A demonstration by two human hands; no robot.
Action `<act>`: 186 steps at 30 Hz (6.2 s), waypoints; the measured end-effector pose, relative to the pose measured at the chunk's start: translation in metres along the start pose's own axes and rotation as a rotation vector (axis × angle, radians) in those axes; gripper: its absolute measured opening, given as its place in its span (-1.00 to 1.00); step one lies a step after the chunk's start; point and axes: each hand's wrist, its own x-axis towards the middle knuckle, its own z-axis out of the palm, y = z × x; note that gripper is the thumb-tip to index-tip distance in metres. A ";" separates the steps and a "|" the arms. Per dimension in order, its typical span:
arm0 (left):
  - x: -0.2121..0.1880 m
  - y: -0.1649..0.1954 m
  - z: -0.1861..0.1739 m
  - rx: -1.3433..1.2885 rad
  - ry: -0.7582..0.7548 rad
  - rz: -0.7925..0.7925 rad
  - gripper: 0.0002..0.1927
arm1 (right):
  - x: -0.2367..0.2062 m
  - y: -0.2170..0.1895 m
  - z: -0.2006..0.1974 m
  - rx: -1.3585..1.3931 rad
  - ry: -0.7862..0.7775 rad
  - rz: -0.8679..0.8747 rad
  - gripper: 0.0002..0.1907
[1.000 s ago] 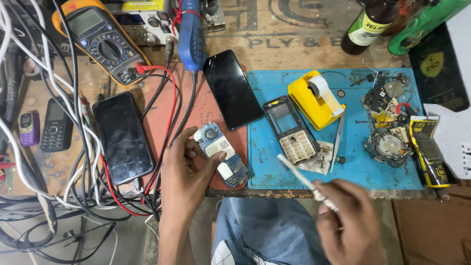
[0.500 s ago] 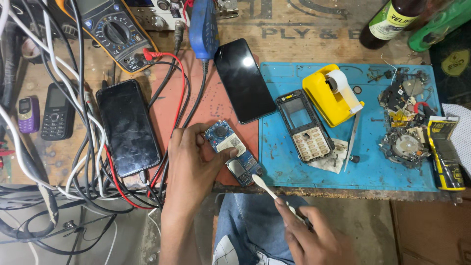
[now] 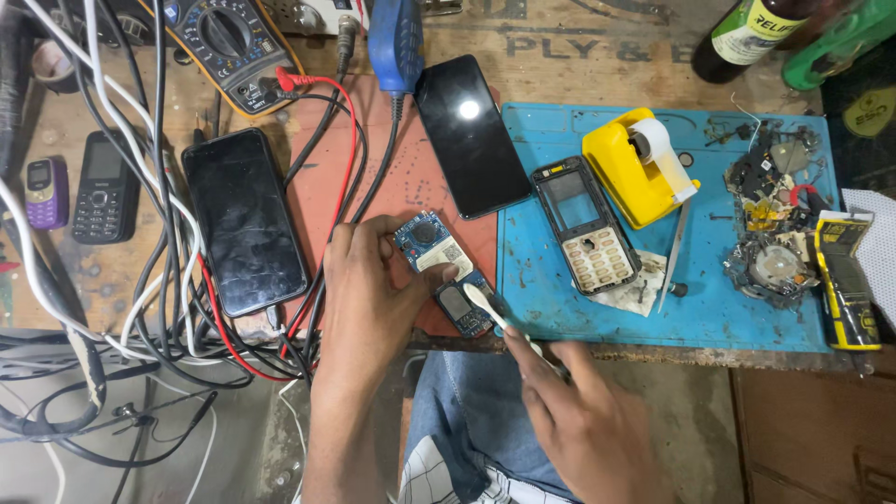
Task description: The person pries open the back cover of a smartphone using a flat metal pry tool, removes the internal board, and then probes and works on the exposed motherboard with a thin metal tool while holding the board steady on the work mat.
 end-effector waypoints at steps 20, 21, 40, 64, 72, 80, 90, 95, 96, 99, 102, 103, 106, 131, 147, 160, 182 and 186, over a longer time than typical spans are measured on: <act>0.001 -0.002 -0.001 -0.033 -0.006 -0.001 -0.36 | -0.019 0.014 -0.012 0.174 -0.110 0.031 -0.48; 0.000 -0.003 -0.001 -0.048 0.006 0.011 -0.35 | -0.026 0.024 -0.015 0.189 -0.110 0.027 -0.51; -0.012 -0.006 0.002 -0.109 0.068 0.033 -0.29 | 0.015 0.081 -0.029 -0.164 0.540 0.253 -0.80; -0.013 -0.009 0.003 -0.090 0.015 0.013 -0.02 | -0.028 0.111 -0.054 0.232 1.168 0.521 -0.79; -0.014 -0.005 0.000 -0.037 -0.017 -0.047 -0.19 | -0.053 0.103 -0.039 0.374 1.220 0.352 -0.77; -0.008 0.002 -0.002 -0.034 -0.046 0.063 -0.30 | -0.009 0.039 0.003 0.592 0.370 -0.058 -0.71; -0.008 0.007 -0.005 -0.048 -0.059 0.051 -0.31 | 0.025 0.015 0.012 0.585 0.410 -0.276 -0.74; -0.009 0.005 -0.004 -0.059 -0.034 0.044 -0.27 | 0.024 0.017 0.017 0.622 0.373 -0.227 -0.79; -0.010 0.006 -0.004 -0.062 -0.040 0.022 -0.27 | 0.023 0.017 0.018 0.659 0.354 -0.210 -0.80; -0.009 0.006 -0.004 -0.066 -0.048 -0.020 -0.26 | 0.022 0.019 0.019 0.704 0.345 -0.230 -0.75; -0.008 0.007 -0.005 -0.071 -0.050 -0.008 -0.28 | 0.023 0.018 0.020 0.553 0.358 -0.269 -0.76; -0.008 0.007 -0.005 -0.077 -0.049 0.007 -0.29 | 0.024 0.017 0.020 0.516 0.371 -0.287 -0.75; -0.008 0.007 -0.005 -0.035 -0.047 0.038 -0.30 | 0.026 0.014 0.020 0.413 0.402 -0.353 -0.73; -0.008 0.007 -0.007 0.013 -0.068 0.074 -0.34 | 0.024 0.014 0.021 0.406 0.412 -0.395 -0.71; -0.006 0.009 -0.007 0.000 -0.054 0.111 -0.35 | 0.022 0.014 0.025 0.400 0.426 -0.364 -0.72; -0.005 0.009 -0.006 -0.003 -0.050 0.084 -0.34 | 0.023 0.016 0.024 0.411 0.409 -0.387 -0.70; -0.006 0.003 -0.004 0.003 -0.062 0.073 -0.29 | 0.010 0.029 0.027 0.637 0.397 -0.354 -0.75; -0.008 0.002 -0.002 0.025 -0.021 0.125 -0.25 | -0.014 0.049 0.007 0.802 0.550 -0.136 -0.80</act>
